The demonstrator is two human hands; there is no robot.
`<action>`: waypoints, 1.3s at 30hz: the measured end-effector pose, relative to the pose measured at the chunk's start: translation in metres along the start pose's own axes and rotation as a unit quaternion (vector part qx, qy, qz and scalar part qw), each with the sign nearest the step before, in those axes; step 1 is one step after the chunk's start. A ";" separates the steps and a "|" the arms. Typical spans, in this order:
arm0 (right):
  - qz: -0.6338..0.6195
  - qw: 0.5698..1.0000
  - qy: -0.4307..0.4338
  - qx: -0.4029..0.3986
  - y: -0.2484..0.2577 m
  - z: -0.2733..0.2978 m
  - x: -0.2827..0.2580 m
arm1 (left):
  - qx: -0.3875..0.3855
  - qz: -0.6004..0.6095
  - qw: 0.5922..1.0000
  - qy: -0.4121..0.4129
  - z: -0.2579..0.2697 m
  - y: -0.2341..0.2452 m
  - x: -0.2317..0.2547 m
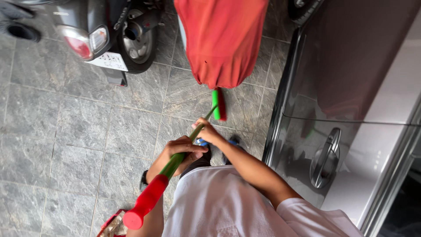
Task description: The person sweeps a tiled floor using a broom and collects debris toward a dustpan.
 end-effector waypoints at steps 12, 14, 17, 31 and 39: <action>0.151 0.980 -0.065 -0.114 0.018 0.057 -0.098 | 0.132 0.035 0.990 -0.019 0.028 0.026 0.054; 0.188 0.970 -0.053 -0.144 0.028 0.040 -0.087 | 0.184 0.023 0.982 0.019 0.033 0.014 0.038; 0.220 0.954 -0.043 -0.199 0.025 0.028 -0.065 | 0.279 0.095 0.946 0.131 0.046 -0.007 -0.002; 0.358 0.838 0.060 -0.407 -0.012 0.076 -0.125 | 0.476 -0.085 0.874 0.052 0.065 -0.073 0.073; 0.521 0.743 0.181 -0.379 -0.010 -0.001 -0.063 | 0.602 -0.024 0.789 0.120 0.102 -0.083 0.028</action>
Point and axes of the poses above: each hand's wrist, its own z-axis away from the middle knuckle, its own y-axis out of the back of the hand, x = y × z, the point moved 10 cm from there along -z, towards the middle knuckle, and after that the axes turned 4 degrees about z, right-handed, at the moved point
